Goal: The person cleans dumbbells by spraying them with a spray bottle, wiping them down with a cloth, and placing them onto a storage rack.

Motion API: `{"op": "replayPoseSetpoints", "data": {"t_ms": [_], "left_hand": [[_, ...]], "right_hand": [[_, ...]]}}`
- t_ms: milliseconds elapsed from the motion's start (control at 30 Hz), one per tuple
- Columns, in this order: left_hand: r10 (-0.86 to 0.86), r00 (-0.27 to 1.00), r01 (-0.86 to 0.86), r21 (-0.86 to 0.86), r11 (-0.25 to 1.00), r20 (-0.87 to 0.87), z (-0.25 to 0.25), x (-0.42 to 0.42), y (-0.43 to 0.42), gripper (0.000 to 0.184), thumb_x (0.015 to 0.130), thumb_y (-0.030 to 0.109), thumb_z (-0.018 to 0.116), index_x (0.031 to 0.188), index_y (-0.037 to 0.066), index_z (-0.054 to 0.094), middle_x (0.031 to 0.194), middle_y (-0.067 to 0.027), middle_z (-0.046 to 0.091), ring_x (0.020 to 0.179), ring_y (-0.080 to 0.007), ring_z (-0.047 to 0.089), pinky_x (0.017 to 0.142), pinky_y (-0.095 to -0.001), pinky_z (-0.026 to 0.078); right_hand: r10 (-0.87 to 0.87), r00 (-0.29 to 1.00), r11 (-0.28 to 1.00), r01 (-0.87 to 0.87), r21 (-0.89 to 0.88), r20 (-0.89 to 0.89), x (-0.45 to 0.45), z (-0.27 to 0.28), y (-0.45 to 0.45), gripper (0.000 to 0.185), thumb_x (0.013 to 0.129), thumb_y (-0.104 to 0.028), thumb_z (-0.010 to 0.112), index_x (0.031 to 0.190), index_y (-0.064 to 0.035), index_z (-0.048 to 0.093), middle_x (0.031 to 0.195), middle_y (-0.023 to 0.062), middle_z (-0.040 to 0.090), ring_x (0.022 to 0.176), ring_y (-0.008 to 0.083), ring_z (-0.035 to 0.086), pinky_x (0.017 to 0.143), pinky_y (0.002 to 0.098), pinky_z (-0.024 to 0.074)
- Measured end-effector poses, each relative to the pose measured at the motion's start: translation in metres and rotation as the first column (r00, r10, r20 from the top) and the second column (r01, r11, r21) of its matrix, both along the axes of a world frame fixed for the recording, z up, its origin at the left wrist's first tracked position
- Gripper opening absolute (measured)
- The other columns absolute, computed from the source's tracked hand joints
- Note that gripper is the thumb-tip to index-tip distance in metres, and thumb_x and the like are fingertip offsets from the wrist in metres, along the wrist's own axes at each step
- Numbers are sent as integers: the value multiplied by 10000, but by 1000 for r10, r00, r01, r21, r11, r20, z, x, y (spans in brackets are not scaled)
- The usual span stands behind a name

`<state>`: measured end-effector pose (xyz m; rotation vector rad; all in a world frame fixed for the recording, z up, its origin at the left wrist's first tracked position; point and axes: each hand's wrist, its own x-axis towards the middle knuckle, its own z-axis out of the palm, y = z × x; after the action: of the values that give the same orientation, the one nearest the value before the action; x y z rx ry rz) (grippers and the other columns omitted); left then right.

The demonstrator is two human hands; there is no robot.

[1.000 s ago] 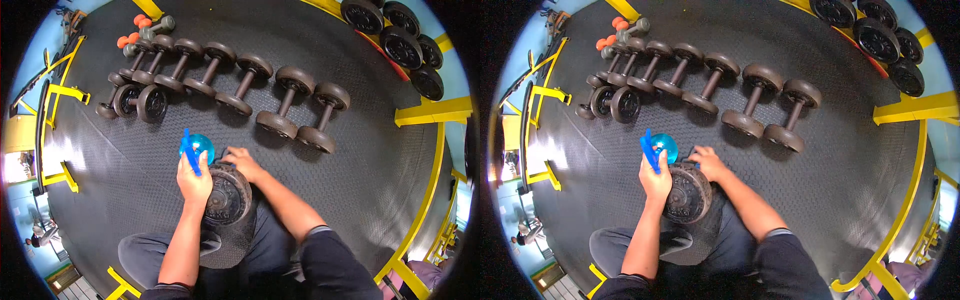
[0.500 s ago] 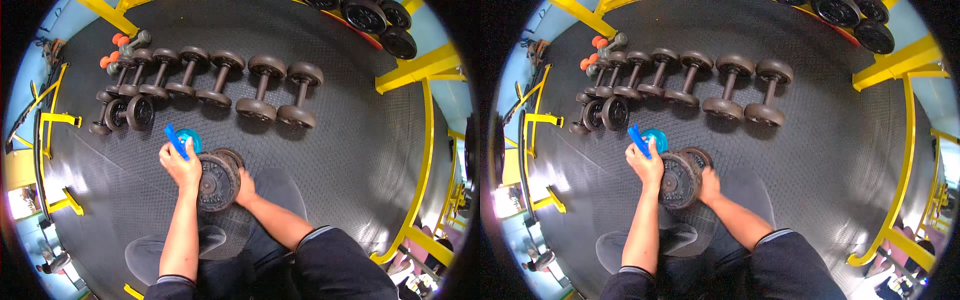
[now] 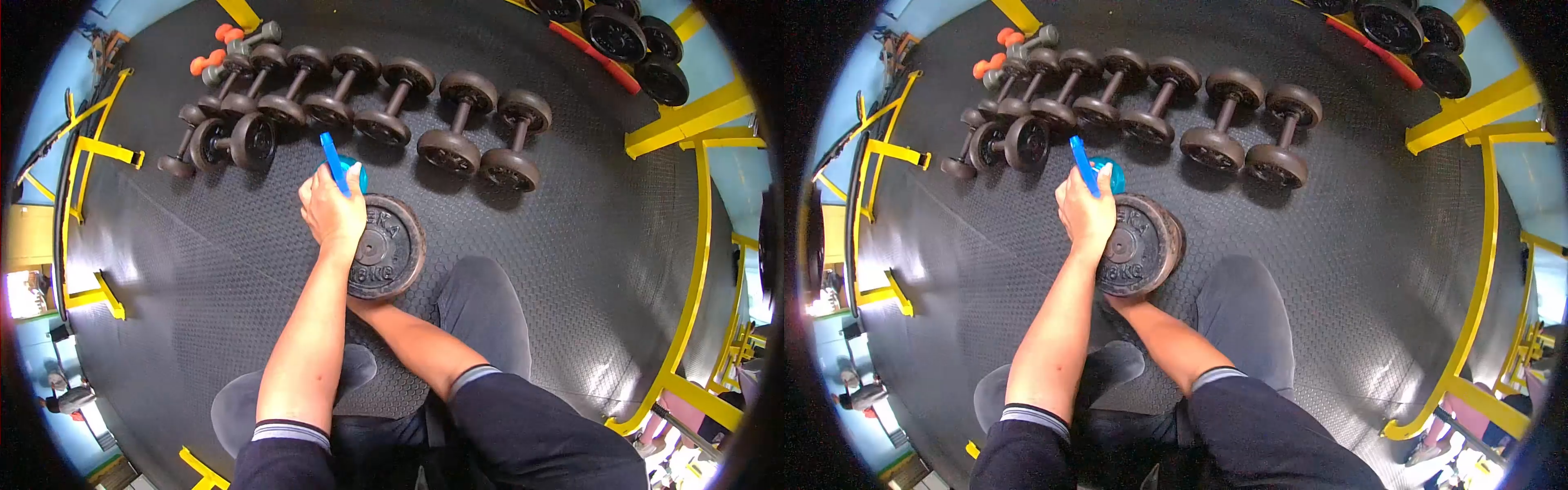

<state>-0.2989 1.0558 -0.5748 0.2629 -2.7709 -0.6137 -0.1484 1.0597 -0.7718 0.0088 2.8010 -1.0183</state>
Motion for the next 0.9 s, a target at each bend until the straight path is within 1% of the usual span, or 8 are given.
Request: {"op": "replayPoseSetpoints", "data": {"t_ms": [200, 300, 367, 467, 667, 733, 800, 900], "left_hand": [[-17, 1000, 18, 8, 1000, -21, -2, 0, -3, 385, 877, 435, 604, 1045, 89, 602, 992, -110, 649, 1029, -321, 546, 881, -444, 433], [-2, 1000, 3, 51, 999, -16, 1, 1, -1, 394, 876, 446, 599, 1045, 90, 603, 975, -115, 649, 1025, -322, 547, 880, -440, 434], [-15, 1000, 16, 57, 998, -13, -2, 1, -2, 404, 870, 460, 599, 1043, 94, 604, 970, -115, 646, 1027, -318, 547, 870, -446, 440], [0, 999, -7, 134, 991, 53, 7, 0, -1, 404, 862, 465, 606, 1017, 91, 600, 964, -114, 641, 1025, -322, 544, 858, -454, 443], [16, 1000, -15, 188, 982, -3, -2, 0, -3, 432, 864, 439, 607, 1043, 47, 575, 1008, -135, 614, 1029, -342, 530, 852, -468, 444], [18, 1000, -16, 183, 983, -12, 3, 3, -1, 463, 864, 427, 606, 1127, 47, 568, 1076, -139, 602, 1064, -343, 517, 873, -474, 433], [-54, 996, 60, 92, 994, -70, 1, 6, -1, 488, 867, 423, 605, 1193, 63, 554, 1145, -115, 587, 1121, -335, 485, 909, -477, 410], [-129, 991, 130, 171, 977, -22, 4, 10, -7, 512, 772, 324, 683, 1215, 103, 553, 1277, -49, 531, 1212, -305, 419, 959, -458, 377]], "right_hand": [[72, 986, 997, -74, -11, -148, -9, 10, 2, 540, 928, -356, 378, 1420, -134, 380, 1475, 100, 361, 1388, 292, 266, 1154, 454, 176], [-183, 923, 959, 243, -145, 339, -29, 68, 93, 516, 819, -292, 580, 1288, -89, 504, 1325, 174, 500, 1180, 355, 517, 964, 470, 449], [-168, 905, 985, 136, 109, 391, -56, 77, 128, 450, 787, -275, 621, 1191, -88, 551, 1146, 193, 575, 1027, 378, 592, 823, 464, 520], [-200, 975, 974, 187, 125, 98, -87, 87, 159, 381, 804, -214, 598, 1164, -97, 553, 1132, 182, 572, 1041, 393, 570, 870, 467, 485], [298, 951, 919, -264, -293, 78, -106, 31, 176, 567, 771, -261, 636, 1307, -130, 507, 1285, 163, 510, 1269, 338, 394, 972, 507, 347], [380, 925, 925, -379, -37, 23, -122, 29, 167, 566, 753, -279, 656, 1285, -132, 527, 1279, 125, 522, 1211, 335, 428, 924, 494, 365], [510, 851, 857, -515, -9, -126, -155, 33, 140, 536, 743, -313, 673, 1239, -145, 555, 1222, 78, 555, 1102, 325, 464, 879, 465, 367], [846, 486, 476, -874, -101, -219, -198, 20, 84, 505, 756, -312, 664, 1220, -141, 561, 1199, 67, 559, 1069, 317, 468, 868, 451, 364]]}}
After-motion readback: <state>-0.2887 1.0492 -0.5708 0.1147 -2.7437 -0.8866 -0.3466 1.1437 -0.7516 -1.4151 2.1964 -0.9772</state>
